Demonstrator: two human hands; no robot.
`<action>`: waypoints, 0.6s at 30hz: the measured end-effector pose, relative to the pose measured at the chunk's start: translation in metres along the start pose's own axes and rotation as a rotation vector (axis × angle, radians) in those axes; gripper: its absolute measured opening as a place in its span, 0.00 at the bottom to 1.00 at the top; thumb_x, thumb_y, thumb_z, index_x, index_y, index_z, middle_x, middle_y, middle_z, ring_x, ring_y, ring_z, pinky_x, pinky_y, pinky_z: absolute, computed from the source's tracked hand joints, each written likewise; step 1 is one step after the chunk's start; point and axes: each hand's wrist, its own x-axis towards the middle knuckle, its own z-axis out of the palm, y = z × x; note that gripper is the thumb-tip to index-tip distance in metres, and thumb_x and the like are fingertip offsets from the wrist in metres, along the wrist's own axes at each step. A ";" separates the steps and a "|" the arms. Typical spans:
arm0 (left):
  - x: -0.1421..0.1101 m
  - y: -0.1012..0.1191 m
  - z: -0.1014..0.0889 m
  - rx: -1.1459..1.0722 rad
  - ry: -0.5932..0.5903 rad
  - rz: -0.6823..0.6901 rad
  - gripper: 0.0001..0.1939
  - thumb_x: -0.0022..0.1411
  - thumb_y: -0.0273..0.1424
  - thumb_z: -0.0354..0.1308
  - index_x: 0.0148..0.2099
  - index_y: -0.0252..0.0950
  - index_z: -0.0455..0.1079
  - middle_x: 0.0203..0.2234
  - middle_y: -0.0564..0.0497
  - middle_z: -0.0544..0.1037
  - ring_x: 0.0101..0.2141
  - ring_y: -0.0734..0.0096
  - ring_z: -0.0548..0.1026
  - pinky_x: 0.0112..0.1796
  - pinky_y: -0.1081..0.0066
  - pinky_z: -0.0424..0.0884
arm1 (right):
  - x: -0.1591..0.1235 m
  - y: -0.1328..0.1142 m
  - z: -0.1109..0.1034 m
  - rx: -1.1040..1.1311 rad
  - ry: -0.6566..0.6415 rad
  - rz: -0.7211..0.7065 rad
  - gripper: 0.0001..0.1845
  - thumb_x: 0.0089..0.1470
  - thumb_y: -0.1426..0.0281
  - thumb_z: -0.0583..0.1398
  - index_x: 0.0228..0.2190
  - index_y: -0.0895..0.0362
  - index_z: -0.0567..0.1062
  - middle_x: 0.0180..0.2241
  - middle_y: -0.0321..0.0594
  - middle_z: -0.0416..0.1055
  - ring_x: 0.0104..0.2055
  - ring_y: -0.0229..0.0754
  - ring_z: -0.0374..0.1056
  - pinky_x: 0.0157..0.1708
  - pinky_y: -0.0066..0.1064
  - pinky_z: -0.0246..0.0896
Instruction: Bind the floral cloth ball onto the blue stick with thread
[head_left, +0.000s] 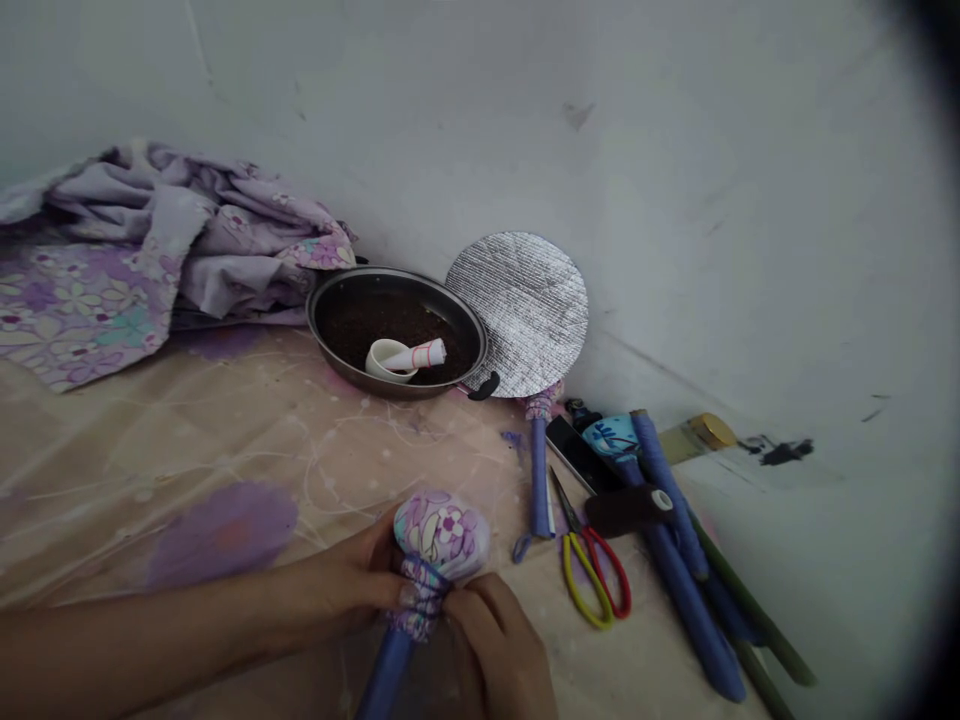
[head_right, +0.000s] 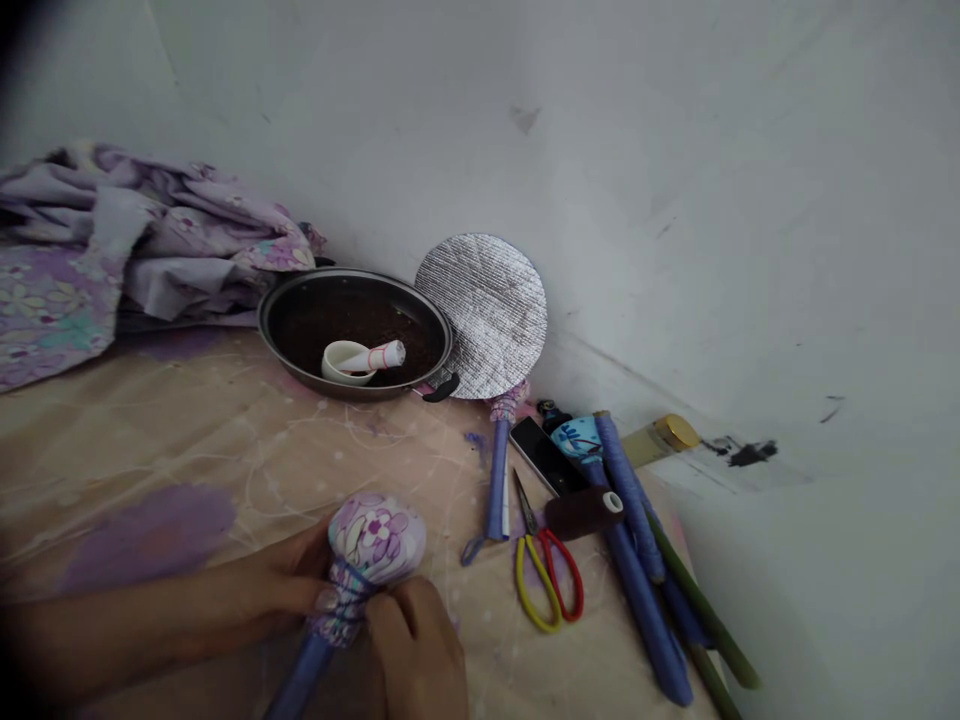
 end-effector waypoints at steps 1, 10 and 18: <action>0.001 -0.001 -0.001 0.000 0.000 -0.003 0.44 0.54 0.35 0.92 0.70 0.50 0.83 0.56 0.52 0.89 0.56 0.54 0.83 0.54 0.67 0.78 | -0.001 0.000 0.001 -0.004 0.004 0.003 0.16 0.75 0.80 0.60 0.47 0.48 0.84 0.42 0.40 0.88 0.40 0.46 0.90 0.43 0.27 0.82; 0.001 -0.009 -0.008 -0.029 0.010 0.014 0.43 0.55 0.29 0.90 0.70 0.51 0.83 0.57 0.53 0.90 0.55 0.57 0.84 0.49 0.71 0.77 | 0.001 0.002 0.007 0.118 0.049 0.040 0.18 0.77 0.80 0.58 0.44 0.47 0.84 0.39 0.37 0.86 0.37 0.44 0.86 0.40 0.25 0.79; 0.002 -0.008 -0.005 -0.029 0.038 0.001 0.45 0.50 0.26 0.88 0.69 0.48 0.83 0.53 0.56 0.91 0.53 0.59 0.84 0.48 0.72 0.79 | 0.006 -0.005 0.009 0.155 0.101 0.052 0.19 0.76 0.82 0.57 0.42 0.48 0.81 0.37 0.35 0.83 0.35 0.42 0.83 0.38 0.25 0.76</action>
